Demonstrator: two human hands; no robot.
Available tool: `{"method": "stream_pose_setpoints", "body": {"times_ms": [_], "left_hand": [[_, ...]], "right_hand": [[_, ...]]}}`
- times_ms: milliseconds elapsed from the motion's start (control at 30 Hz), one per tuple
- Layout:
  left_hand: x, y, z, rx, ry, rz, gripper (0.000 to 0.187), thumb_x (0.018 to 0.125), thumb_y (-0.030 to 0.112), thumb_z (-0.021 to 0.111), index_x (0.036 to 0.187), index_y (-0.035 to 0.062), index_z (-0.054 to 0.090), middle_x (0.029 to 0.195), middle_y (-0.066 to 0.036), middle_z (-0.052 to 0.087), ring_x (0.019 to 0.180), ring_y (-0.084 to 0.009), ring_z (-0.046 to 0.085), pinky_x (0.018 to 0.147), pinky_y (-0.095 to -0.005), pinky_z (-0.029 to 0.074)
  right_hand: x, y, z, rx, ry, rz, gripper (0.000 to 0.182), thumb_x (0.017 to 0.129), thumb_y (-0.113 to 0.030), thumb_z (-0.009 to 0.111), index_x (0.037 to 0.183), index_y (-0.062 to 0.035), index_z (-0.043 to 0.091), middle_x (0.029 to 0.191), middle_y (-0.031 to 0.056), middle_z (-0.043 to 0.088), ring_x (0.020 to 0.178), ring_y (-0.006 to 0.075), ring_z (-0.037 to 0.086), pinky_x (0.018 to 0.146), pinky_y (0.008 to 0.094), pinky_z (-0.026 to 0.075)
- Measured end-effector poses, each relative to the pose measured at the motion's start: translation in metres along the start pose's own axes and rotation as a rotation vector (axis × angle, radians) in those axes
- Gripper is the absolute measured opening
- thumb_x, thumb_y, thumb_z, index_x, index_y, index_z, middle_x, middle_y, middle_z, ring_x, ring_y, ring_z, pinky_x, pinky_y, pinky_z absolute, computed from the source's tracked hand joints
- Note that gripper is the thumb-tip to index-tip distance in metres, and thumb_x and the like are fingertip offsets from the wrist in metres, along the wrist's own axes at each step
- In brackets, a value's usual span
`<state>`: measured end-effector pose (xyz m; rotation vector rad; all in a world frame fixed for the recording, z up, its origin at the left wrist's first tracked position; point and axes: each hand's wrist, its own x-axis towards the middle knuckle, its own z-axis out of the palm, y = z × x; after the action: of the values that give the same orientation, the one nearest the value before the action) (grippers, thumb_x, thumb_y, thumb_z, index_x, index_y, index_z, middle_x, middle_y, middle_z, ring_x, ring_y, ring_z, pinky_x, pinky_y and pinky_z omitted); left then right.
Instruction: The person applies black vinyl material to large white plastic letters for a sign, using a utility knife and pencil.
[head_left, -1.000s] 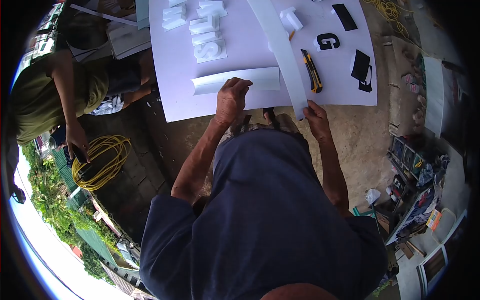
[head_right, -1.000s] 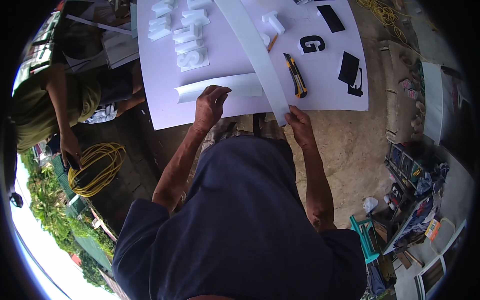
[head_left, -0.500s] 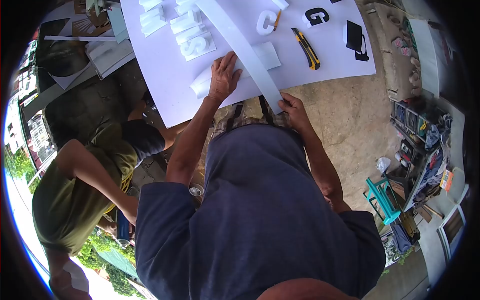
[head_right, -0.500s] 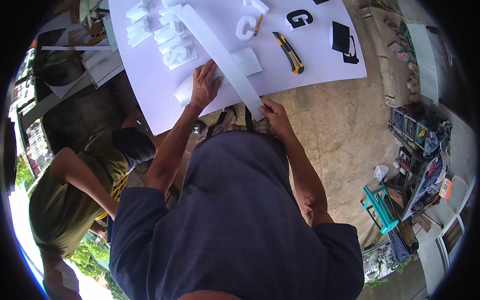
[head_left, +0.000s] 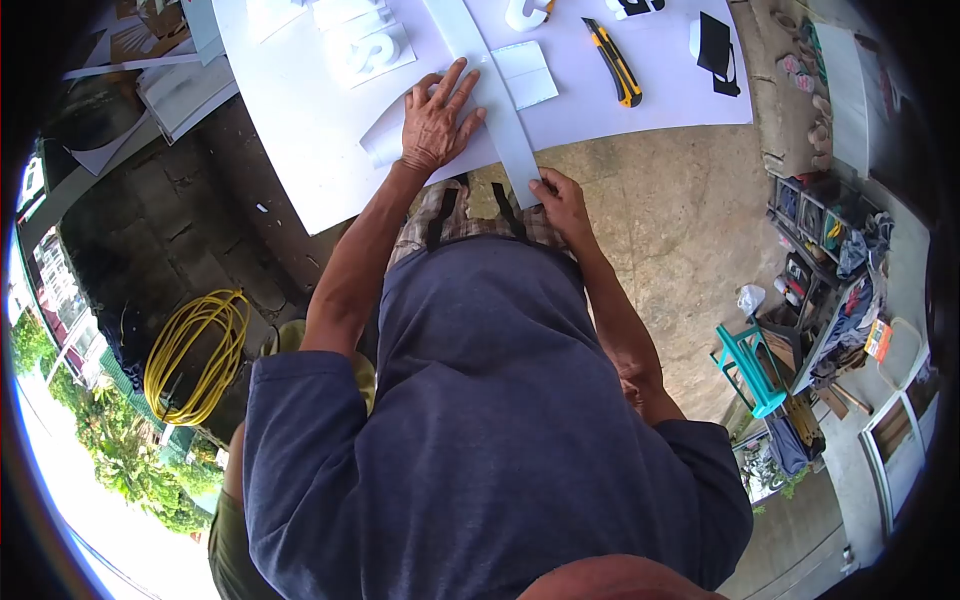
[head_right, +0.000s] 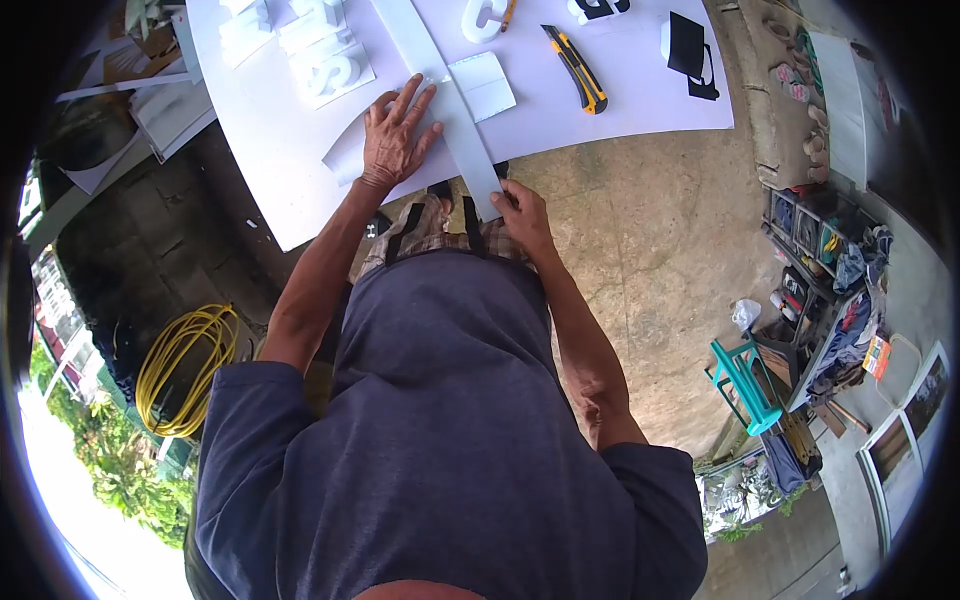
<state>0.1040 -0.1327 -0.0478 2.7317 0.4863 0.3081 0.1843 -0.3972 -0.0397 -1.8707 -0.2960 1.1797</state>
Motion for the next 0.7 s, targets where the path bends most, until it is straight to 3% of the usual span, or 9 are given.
{"method": "stream_pose_setpoints", "body": {"times_ms": [33, 267, 333, 433, 533, 700], "left_hand": [[0.001, 0.000, -0.001, 0.018, 0.007, -0.002, 0.064, 0.094, 0.052, 0.063, 0.149, 0.0200, 0.051, 0.161, -0.001, 0.038, 0.125, -0.0291, 0.046, 0.101, -0.0472, 0.038], [0.001, -0.001, 0.002, 0.031, 0.026, -0.006, 0.068, 0.092, 0.051, 0.065, 0.148, 0.0152, 0.051, 0.159, -0.002, 0.042, 0.125, -0.0294, 0.046, 0.100, -0.0463, 0.038], [0.000, -0.002, 0.005, -0.001, 0.062, 0.013, 0.069, 0.091, 0.051, 0.066, 0.148, 0.0153, 0.052, 0.159, -0.002, 0.042, 0.125, -0.0293, 0.046, 0.100, -0.0458, 0.038], [0.000, -0.002, 0.005, -0.017, 0.045, -0.012, 0.071, 0.089, 0.050, 0.068, 0.150, 0.0190, 0.049, 0.160, -0.001, 0.042, 0.124, -0.0319, 0.047, 0.105, -0.0479, 0.039], [0.001, 0.001, 0.002, 0.007, 0.016, -0.020, 0.071, 0.090, 0.053, 0.067, 0.150, 0.0195, 0.049, 0.160, 0.000, 0.042, 0.123, -0.0314, 0.047, 0.105, -0.0477, 0.039], [0.001, 0.001, 0.003, 0.016, 0.019, -0.026, 0.072, 0.090, 0.057, 0.066, 0.151, 0.0207, 0.049, 0.160, 0.001, 0.041, 0.123, -0.0305, 0.047, 0.105, -0.0475, 0.039]], "right_hand": [[0.002, 0.004, 0.000, -0.021, 0.004, -0.054, 0.028, 0.099, -0.015, 0.064, 0.121, 0.0029, 0.068, 0.094, 0.0054, 0.072, 0.083, 0.0109, 0.065, 0.075, 0.0283, 0.054], [0.005, -0.006, -0.005, 0.002, -0.055, -0.004, 0.030, 0.099, -0.015, 0.064, 0.123, 0.0026, 0.068, 0.098, 0.0059, 0.072, 0.086, 0.0101, 0.064, 0.080, 0.0268, 0.051], [0.002, -0.010, -0.003, 0.152, -0.060, -0.053, 0.031, 0.100, -0.016, 0.064, 0.124, 0.0024, 0.068, 0.099, 0.0052, 0.072, 0.089, 0.0092, 0.063, 0.082, 0.0264, 0.050], [0.009, 0.001, -0.006, -0.002, -0.027, -0.053, 0.032, 0.100, -0.018, 0.064, 0.124, 0.0029, 0.067, 0.098, 0.0041, 0.071, 0.089, 0.0085, 0.062, 0.083, 0.0262, 0.049], [0.012, 0.006, -0.009, 0.052, -0.003, -0.087, 0.034, 0.097, -0.019, 0.069, 0.121, 0.0046, 0.067, 0.097, 0.0087, 0.072, 0.082, 0.0107, 0.060, 0.076, 0.0287, 0.051], [0.011, -0.003, -0.015, 0.027, -0.043, -0.087, 0.033, 0.099, -0.020, 0.067, 0.122, 0.0039, 0.068, 0.095, 0.0056, 0.071, 0.082, 0.0094, 0.060, 0.076, 0.0272, 0.051]]}}
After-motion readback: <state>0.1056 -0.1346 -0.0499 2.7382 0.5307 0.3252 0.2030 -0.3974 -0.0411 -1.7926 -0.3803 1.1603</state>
